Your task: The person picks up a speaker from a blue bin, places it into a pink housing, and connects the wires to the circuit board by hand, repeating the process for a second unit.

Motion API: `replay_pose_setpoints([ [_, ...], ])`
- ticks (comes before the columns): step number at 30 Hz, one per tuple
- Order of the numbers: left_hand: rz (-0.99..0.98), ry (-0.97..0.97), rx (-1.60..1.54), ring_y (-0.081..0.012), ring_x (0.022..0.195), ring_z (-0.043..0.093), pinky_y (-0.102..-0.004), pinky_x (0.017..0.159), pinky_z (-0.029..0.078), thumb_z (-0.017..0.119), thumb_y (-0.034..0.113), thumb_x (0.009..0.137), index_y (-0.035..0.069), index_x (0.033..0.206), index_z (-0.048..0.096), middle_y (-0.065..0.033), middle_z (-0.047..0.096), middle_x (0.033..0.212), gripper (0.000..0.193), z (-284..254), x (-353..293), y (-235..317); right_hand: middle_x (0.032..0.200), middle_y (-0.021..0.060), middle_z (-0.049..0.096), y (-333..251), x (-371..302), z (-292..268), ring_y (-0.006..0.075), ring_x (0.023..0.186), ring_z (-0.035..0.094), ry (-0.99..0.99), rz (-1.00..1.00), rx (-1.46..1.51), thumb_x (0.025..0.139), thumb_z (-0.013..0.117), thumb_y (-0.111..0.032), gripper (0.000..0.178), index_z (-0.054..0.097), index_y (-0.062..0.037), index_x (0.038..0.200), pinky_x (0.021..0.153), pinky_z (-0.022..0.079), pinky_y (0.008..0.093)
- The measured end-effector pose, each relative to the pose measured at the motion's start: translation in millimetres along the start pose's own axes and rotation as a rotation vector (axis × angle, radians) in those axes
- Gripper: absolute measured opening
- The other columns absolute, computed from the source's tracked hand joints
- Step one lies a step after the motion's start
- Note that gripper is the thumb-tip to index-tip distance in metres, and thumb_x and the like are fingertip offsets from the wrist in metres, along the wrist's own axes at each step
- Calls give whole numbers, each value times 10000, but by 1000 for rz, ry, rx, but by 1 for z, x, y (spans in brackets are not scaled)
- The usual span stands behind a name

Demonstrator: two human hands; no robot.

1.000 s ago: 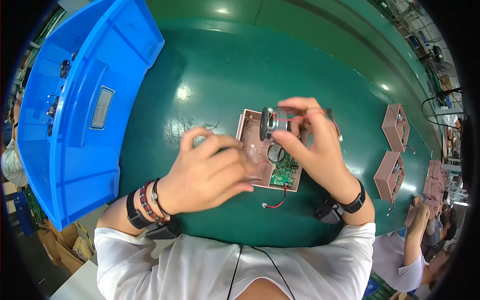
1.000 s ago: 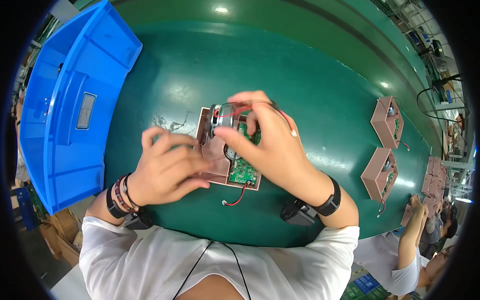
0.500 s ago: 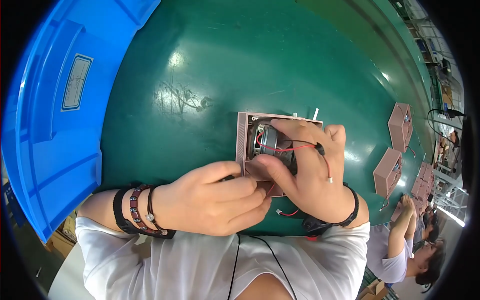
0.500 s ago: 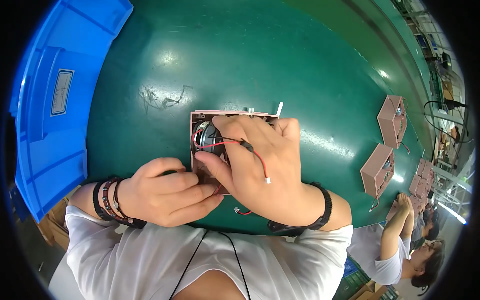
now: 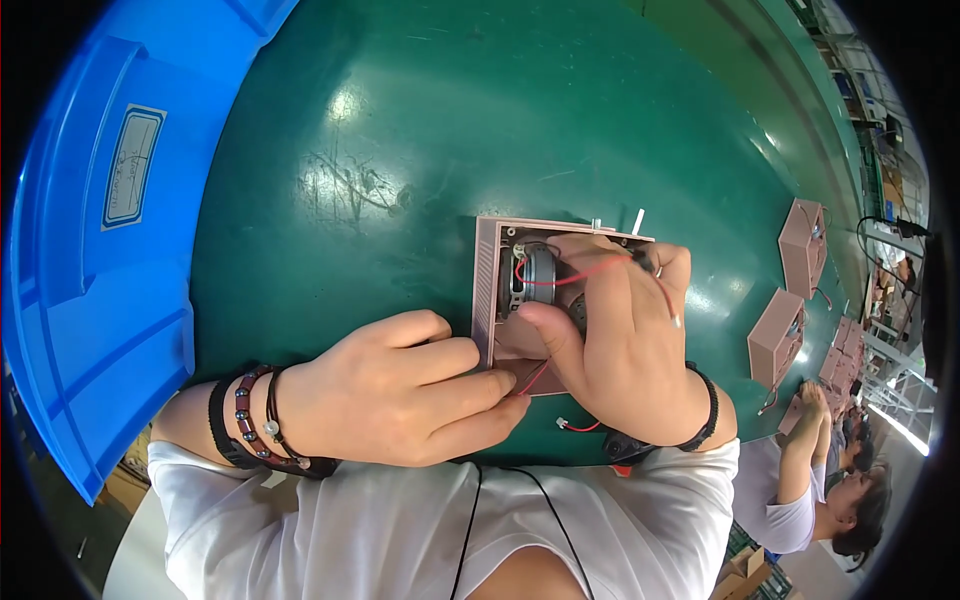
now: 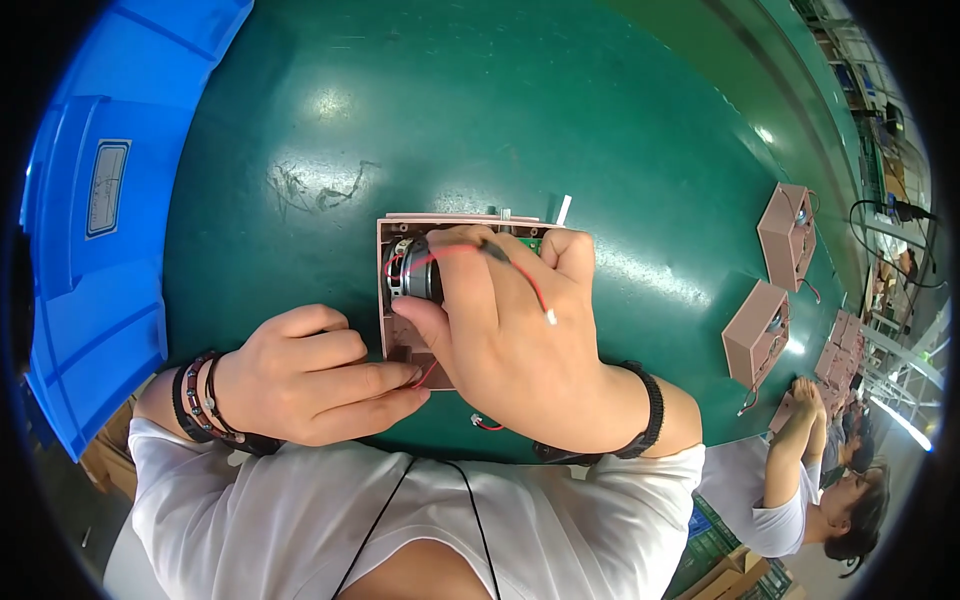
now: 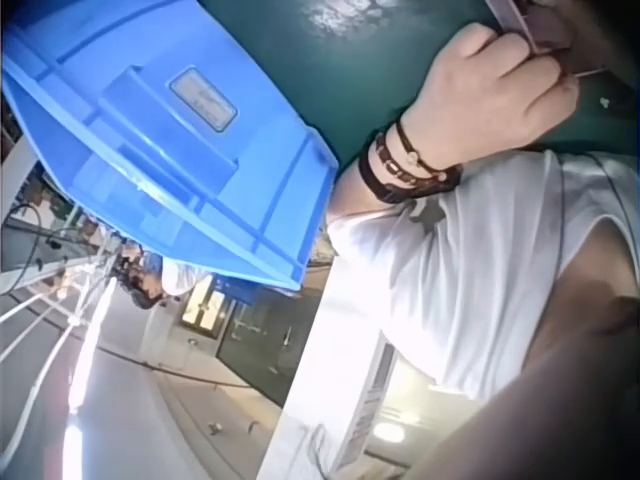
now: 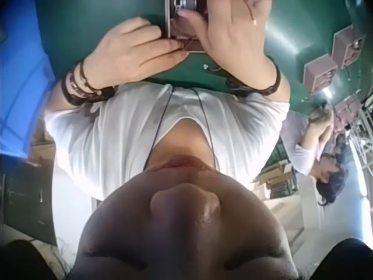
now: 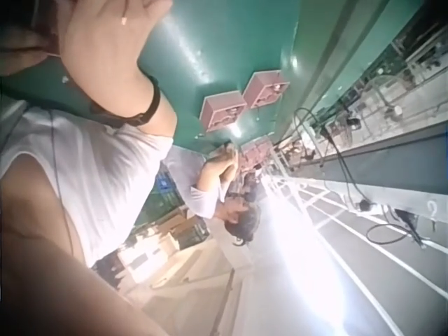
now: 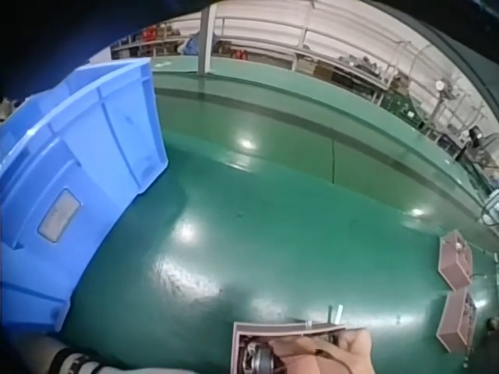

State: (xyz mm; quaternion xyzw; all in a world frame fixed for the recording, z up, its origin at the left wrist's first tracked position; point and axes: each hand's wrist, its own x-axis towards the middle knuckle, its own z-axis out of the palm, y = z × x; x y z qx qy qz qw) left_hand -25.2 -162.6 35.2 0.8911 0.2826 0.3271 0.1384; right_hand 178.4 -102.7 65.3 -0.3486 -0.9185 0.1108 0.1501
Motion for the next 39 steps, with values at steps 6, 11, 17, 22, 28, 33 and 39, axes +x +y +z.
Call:
replay_pose_setpoints([
  [6, 0, -17, 3, -108, 637, 499, -250, 589, 396, 704, 117, 712, 139, 916, 718, 24, 652, 901, 206, 0, 0, 0, 760, 44, 592, -3, 1, 5, 235, 662, 533, 46, 29, 13, 812, 695, -265, 401, 545, 10, 1063, 713, 278, 393],
  [11, -2, -15, -10, -115, 636, 501, -253, 588, 395, 704, 108, 700, 128, 921, 716, 16, 651, 918, 222, 0, 0, 0, 758, 39, 582, -3, 2, 3, 230, 685, 541, 13, 16, -40, 801, 702, -257, 402, 555, -11, 1083, 716, 266, 400],
  [17, -101, 41, 10, -146, 627, 500, -283, 576, 376, 733, 244, 734, 123, 977, 703, 0, 631, 892, 273, -10, 5, -3, 801, 43, 595, -3, 4, 1, 228, 728, 573, -8, 11, -1, 787, 707, -244, 398, 571, -41, 1100, 733, 274, 405],
  [22, -304, 4, 108, -175, 609, 491, -315, 581, 357, 711, 451, 734, 113, 1036, 687, -11, 596, 828, 454, -16, 5, -6, 835, 48, 614, 0, 5, 1, 227, 752, 593, -19, 4, -11, 785, 703, -246, 382, 580, -47, 1087, 743, 281, 403],
  [28, -352, -31, 226, -137, 591, 463, -294, 614, 350, 627, 478, 796, 164, 1119, 681, 34, 503, 732, 454, -16, 9, -4, 864, 52, 627, 0, 4, 4, 214, 748, 598, -18, 20, -46, 794, 686, -260, 363, 589, -43, 1069, 751, 287, 401],
  [33, -384, -95, 251, -124, 530, 420, -288, 618, 347, 616, 507, 803, 176, 1164, 674, 47, 411, 597, 493, -17, 8, 0, 858, 44, 625, -1, 4, 0, 202, 737, 595, -50, 47, -31, 782, 692, -272, 387, 590, -41, 1075, 750, 294, 398],
  [39, -453, -153, 219, -113, 434, 383, -269, 556, 346, 605, 561, 794, 222, 1191, 660, 41, 359, 525, 525, -18, 6, 4, 864, 49, 617, -5, 5, -6, 202, 731, 593, -98, 34, -75, 739, 710, -275, 444, 592, -37, 1095, 755, 328, 400],
])
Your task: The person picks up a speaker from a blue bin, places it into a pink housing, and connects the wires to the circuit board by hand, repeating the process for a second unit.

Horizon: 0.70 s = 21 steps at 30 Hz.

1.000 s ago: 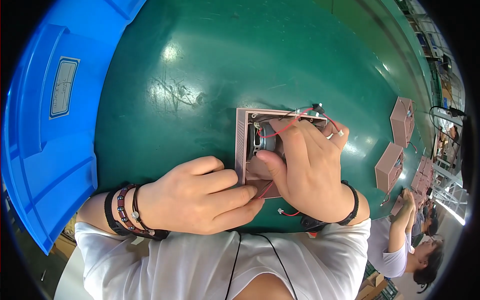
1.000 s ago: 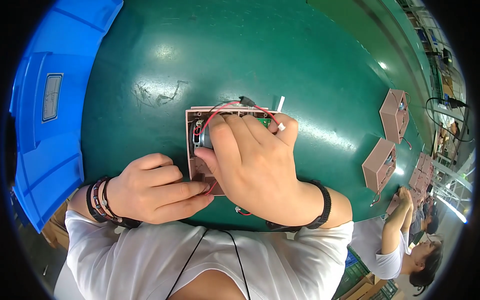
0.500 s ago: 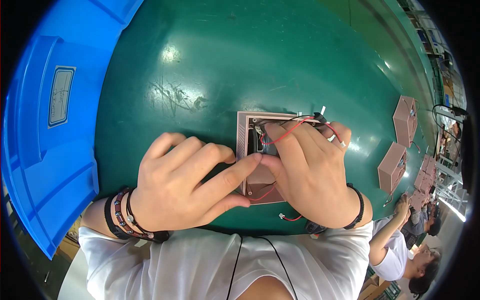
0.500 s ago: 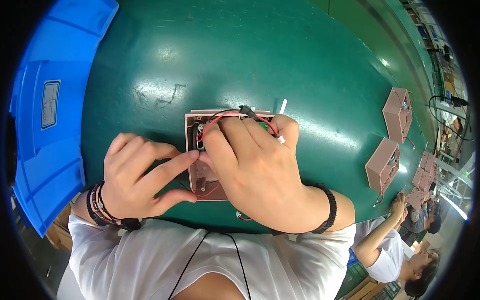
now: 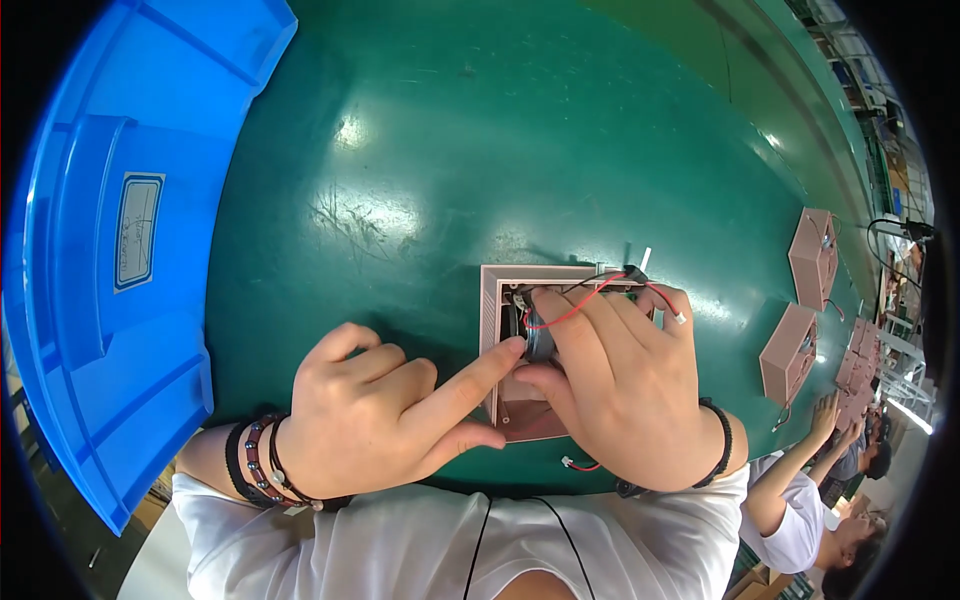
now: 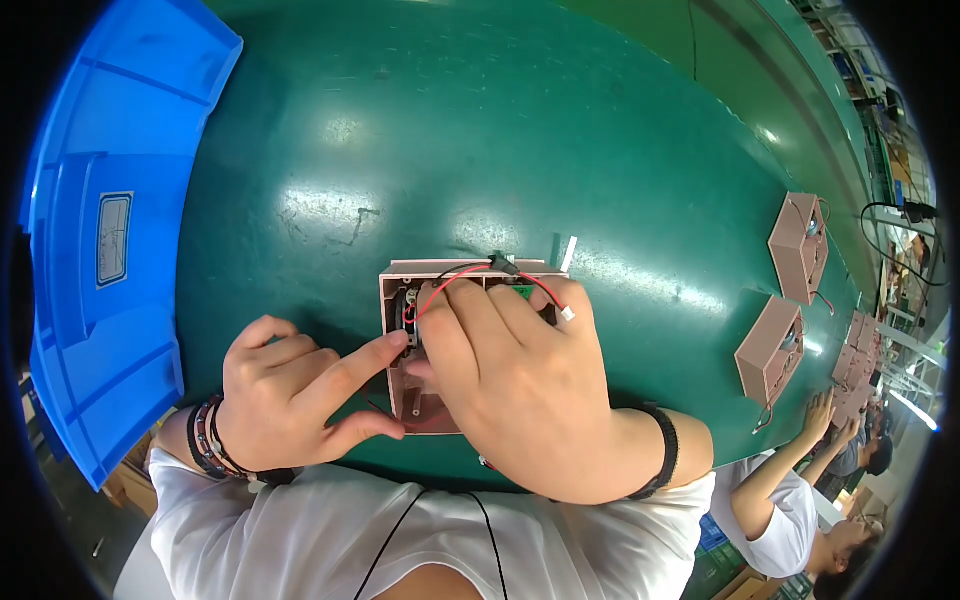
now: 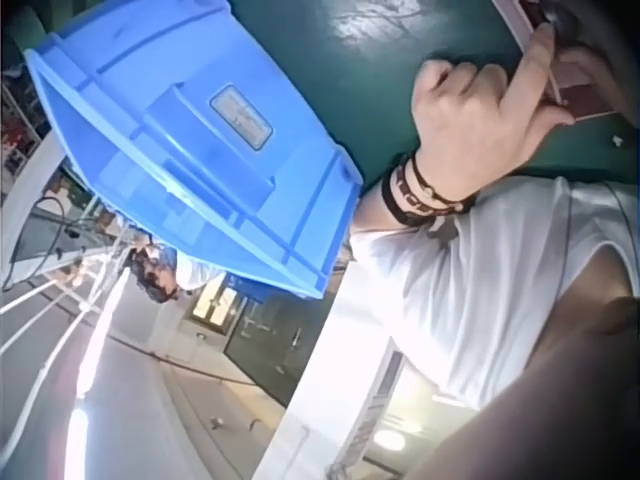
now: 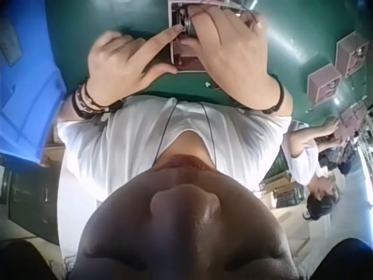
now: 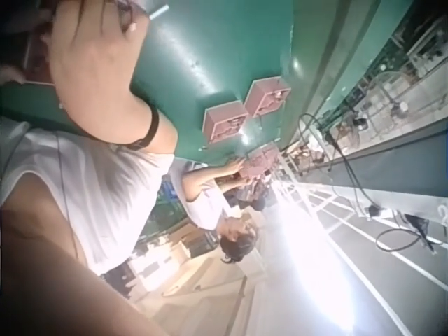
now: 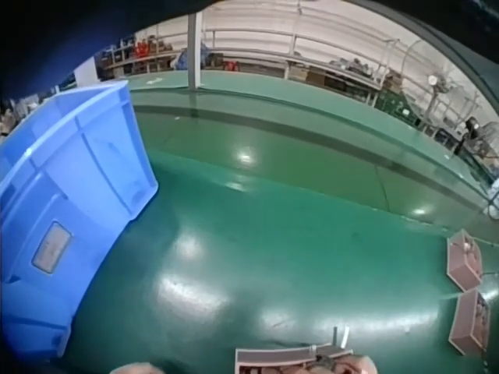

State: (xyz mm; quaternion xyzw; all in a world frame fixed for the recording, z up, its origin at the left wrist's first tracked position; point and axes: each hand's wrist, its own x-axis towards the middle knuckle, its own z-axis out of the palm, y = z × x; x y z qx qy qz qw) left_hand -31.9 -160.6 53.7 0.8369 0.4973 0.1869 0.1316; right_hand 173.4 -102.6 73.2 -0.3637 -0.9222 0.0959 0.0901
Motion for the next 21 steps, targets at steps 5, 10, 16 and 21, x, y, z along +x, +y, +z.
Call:
replay_pose_setpoints([
  [5, -1, -114, -31, -149, 427, 461, -287, 467, 370, 623, 610, 759, 156, 1180, 648, 19, 442, 554, 620, -2, 2, -3, 886, 56, 610, -6, 2, 0, 196, 707, 588, -11, 1, -118, 700, 722, -276, 487, 599, -26, 1099, 723, 372, 386],
  [10, -29, -80, 6, -177, 433, 500, -314, 417, 397, 604, 601, 779, 158, 1154, 646, 1, 447, 548, 582, 5, 2, -2, 904, 54, 611, -6, -3, 5, 164, 612, 572, 6, -52, -155, 685, 729, -266, 477, 607, -11, 1069, 558, 414, 324],
  [16, -68, 20, 33, -182, 381, 504, -304, 358, 385, 604, 541, 825, 262, 1113, 645, -14, 475, 532, 403, 13, 7, -3, 918, 52, 623, 1, 12, -5, 165, 520, 564, -66, -71, -153, 690, 728, -242, 424, 607, -10, 1024, 429, 413, 298],
  [21, -40, 14, 77, -212, 409, 545, -323, 360, 401, 609, 497, 847, 237, 1106, 635, -30, 523, 560, 367, 14, 7, 4, 877, 46, 609, 2, 9, -3, 200, 507, 578, -47, -54, -78, 701, 733, -229, 355, 595, -19, 951, 436, 434, 314],
])
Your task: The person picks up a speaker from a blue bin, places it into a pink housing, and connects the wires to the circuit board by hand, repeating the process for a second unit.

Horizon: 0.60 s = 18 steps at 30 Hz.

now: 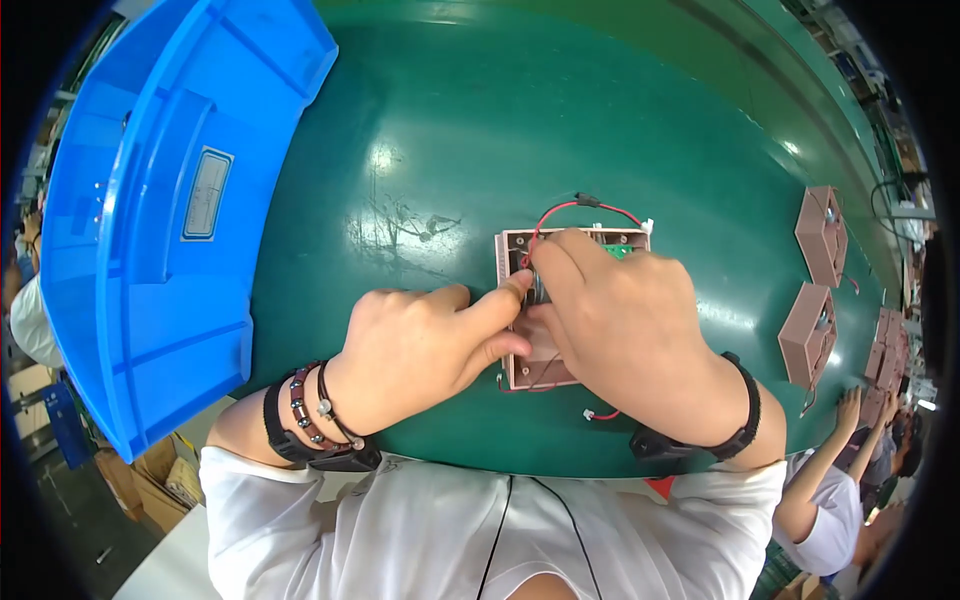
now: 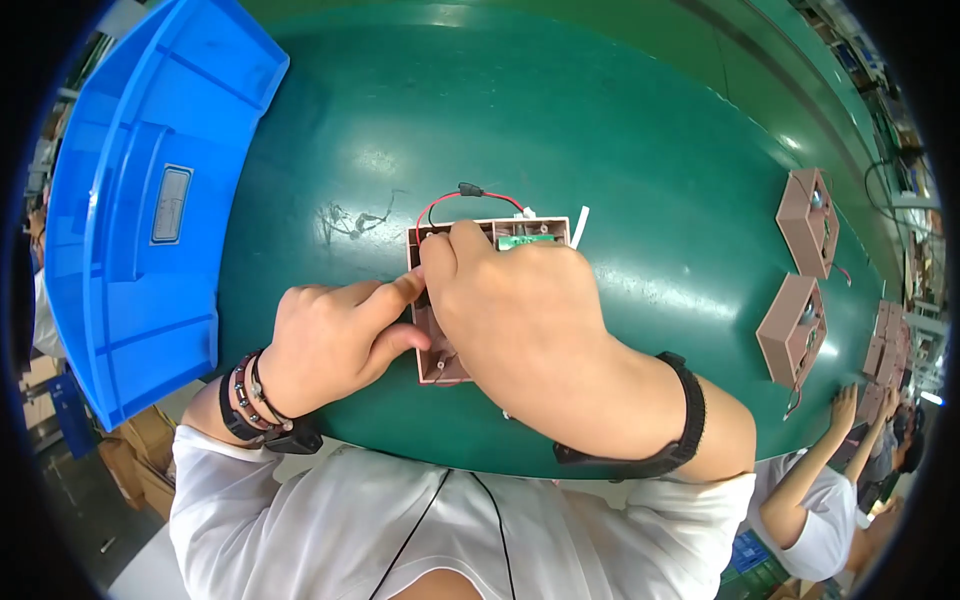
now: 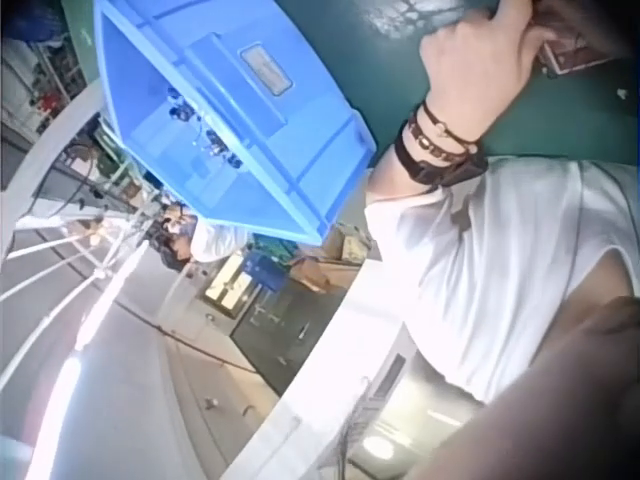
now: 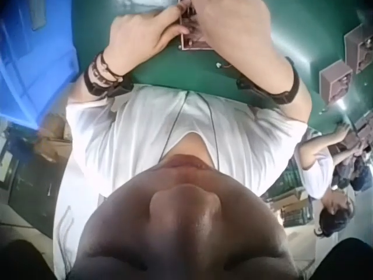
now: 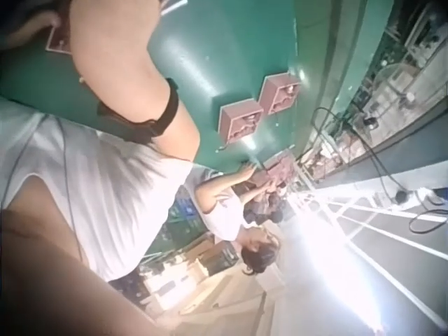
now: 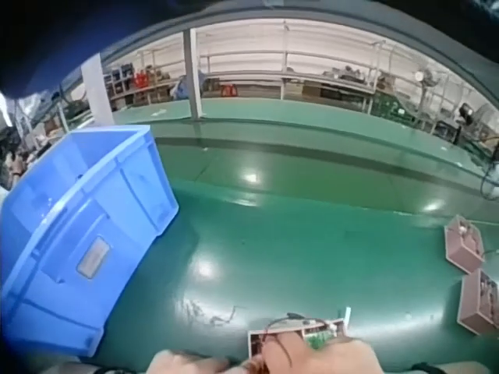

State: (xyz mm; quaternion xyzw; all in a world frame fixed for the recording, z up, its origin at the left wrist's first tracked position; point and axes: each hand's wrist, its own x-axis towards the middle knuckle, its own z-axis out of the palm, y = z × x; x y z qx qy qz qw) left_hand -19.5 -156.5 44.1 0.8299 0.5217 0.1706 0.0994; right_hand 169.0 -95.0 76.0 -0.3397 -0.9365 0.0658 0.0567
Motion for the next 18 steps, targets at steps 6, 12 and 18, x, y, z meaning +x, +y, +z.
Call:
replay_pose_setpoints([
  [6, 19, 37, 76, -247, 437, 572, -359, 381, 429, 609, 436, 869, 198, 1113, 618, -41, 547, 582, 341, 3, 3, 6, 825, 48, 580, -7, -17, 4, 212, 534, 594, 175, 76, -53, 727, 733, -210, 285, 580, -42, 899, 456, 447, 318],
  [12, 42, 75, 84, -248, 528, 610, -372, 437, 455, 649, 354, 853, 163, 1125, 609, -55, 596, 702, 334, -7, 0, 2, 842, 54, 596, 10, -26, -42, 204, 595, 605, 375, 116, -83, 759, 730, -214, 299, 605, -67, 986, 507, 460, 304],
  [18, 146, 330, 86, -217, 774, 605, -350, 665, 464, 720, 219, 781, 125, 1044, 636, -60, 597, 904, 292, -28, 25, 17, 852, 63, 602, 58, -21, -27, 190, 652, 591, 329, 93, 202, 805, 708, -171, 257, 604, -38, 999, 582, 463, 290],
])
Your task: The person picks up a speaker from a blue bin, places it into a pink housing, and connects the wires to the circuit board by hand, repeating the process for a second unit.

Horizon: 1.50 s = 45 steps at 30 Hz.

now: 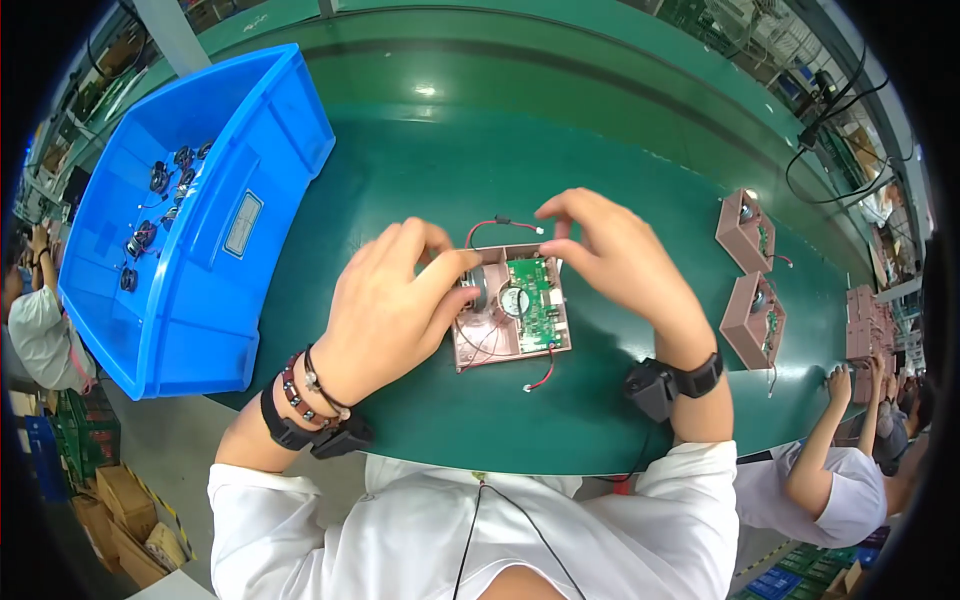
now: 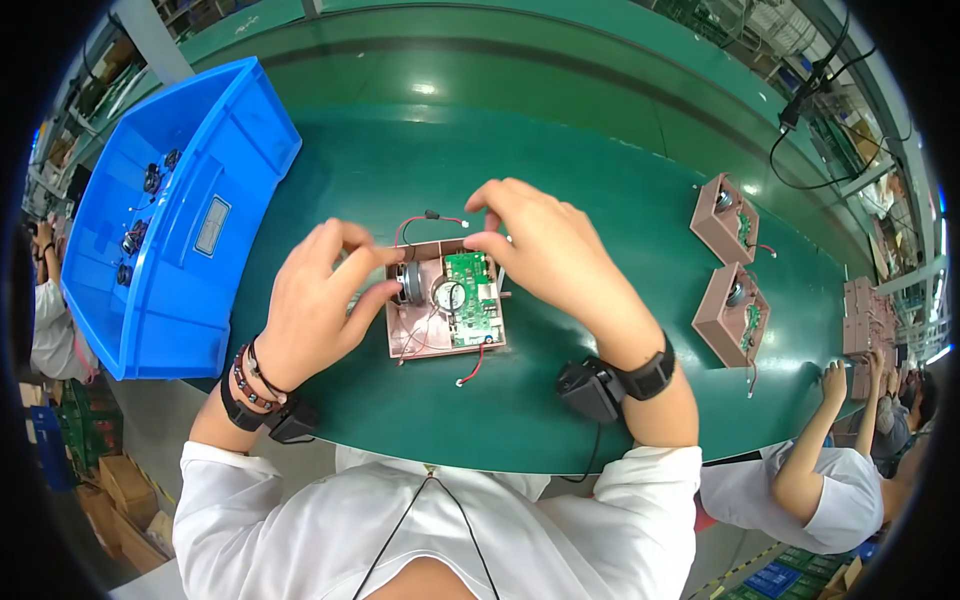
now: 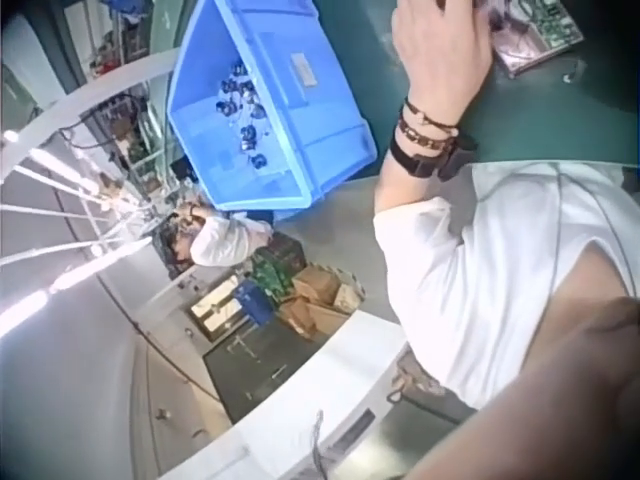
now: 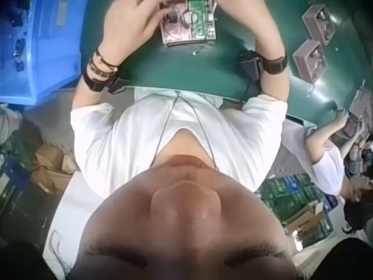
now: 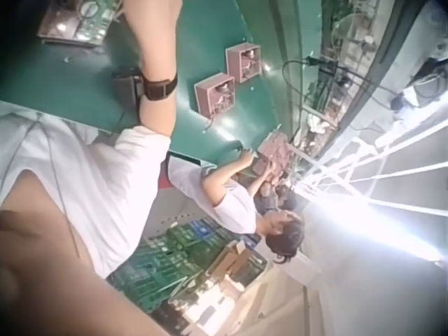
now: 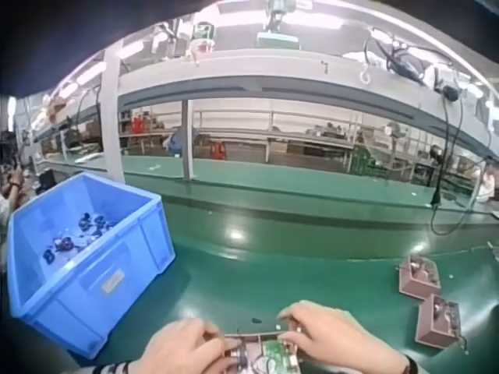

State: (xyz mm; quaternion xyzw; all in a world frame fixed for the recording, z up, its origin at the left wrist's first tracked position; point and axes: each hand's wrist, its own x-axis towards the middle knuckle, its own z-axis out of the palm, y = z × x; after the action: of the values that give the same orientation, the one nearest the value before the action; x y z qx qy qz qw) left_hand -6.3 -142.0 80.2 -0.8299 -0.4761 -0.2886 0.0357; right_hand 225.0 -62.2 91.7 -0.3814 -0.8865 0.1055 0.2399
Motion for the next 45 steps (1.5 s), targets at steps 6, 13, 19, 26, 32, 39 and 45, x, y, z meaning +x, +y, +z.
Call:
replay_pose_setpoints([
  [6, 57, 175, 6, -209, 848, 573, -359, 830, 413, 717, 172, 768, 123, 921, 643, -25, 584, 871, 177, 30, 33, 1, 843, 69, 594, 4, 7, 15, 156, 738, 567, -203, 298, 479, 852, 659, -119, 140, 605, -22, 939, 656, 452, 297],
  [13, 161, 117, 33, -183, 833, 572, -381, 853, 395, 691, 109, 761, 127, 821, 610, 19, 572, 811, 102, 34, 40, -1, 795, 58, 586, 15, -2, 24, 143, 694, 550, -102, 15, 421, 855, 645, -89, 99, 609, -19, 915, 624, 446, 281],
  [19, 212, 140, 44, -179, 825, 570, -376, 844, 393, 692, 85, 717, 134, 813, 616, 18, 563, 801, 132, 38, 36, 1, 740, 42, 594, 8, 0, 18, 142, 636, 546, -215, 65, 580, 846, 640, -56, 72, 607, -4, 885, 594, 448, 281],
  [26, 169, 166, -3, -177, 821, 569, -373, 834, 392, 708, 89, 692, 135, 796, 619, 19, 561, 800, 144, 39, 31, 1, 720, 41, 626, 2, 0, 20, 127, 607, 545, -205, 92, 504, 837, 649, -56, 82, 610, 7, 871, 600, 453, 280],
  [32, 144, 195, -6, -175, 813, 568, -373, 830, 389, 720, 100, 701, 138, 795, 631, 27, 562, 789, 135, 38, 30, -2, 717, 50, 624, 2, 1, 19, 118, 603, 543, -220, 109, 579, 829, 656, -54, 89, 609, 11, 867, 589, 444, 270],
  [39, 132, 134, -34, -213, 876, 565, -381, 830, 395, 729, 136, 725, 108, 936, 632, -11, 583, 908, 234, 31, 24, 1, 699, 31, 606, 8, 2, 22, 122, 585, 524, -255, -7, 563, 818, 677, -126, 135, 600, -18, 837, 578, 425, 276],
  [45, -47, -51, -120, -301, 1030, 536, -403, 877, 409, 730, 192, 767, 70, 1172, 554, -125, 541, 1136, 459, 22, 0, 0, 705, 13, 591, 14, 2, 24, 126, 599, 511, -271, 17, 511, 799, 693, -146, 139, 607, -40, 826, 641, 425, 285],
])
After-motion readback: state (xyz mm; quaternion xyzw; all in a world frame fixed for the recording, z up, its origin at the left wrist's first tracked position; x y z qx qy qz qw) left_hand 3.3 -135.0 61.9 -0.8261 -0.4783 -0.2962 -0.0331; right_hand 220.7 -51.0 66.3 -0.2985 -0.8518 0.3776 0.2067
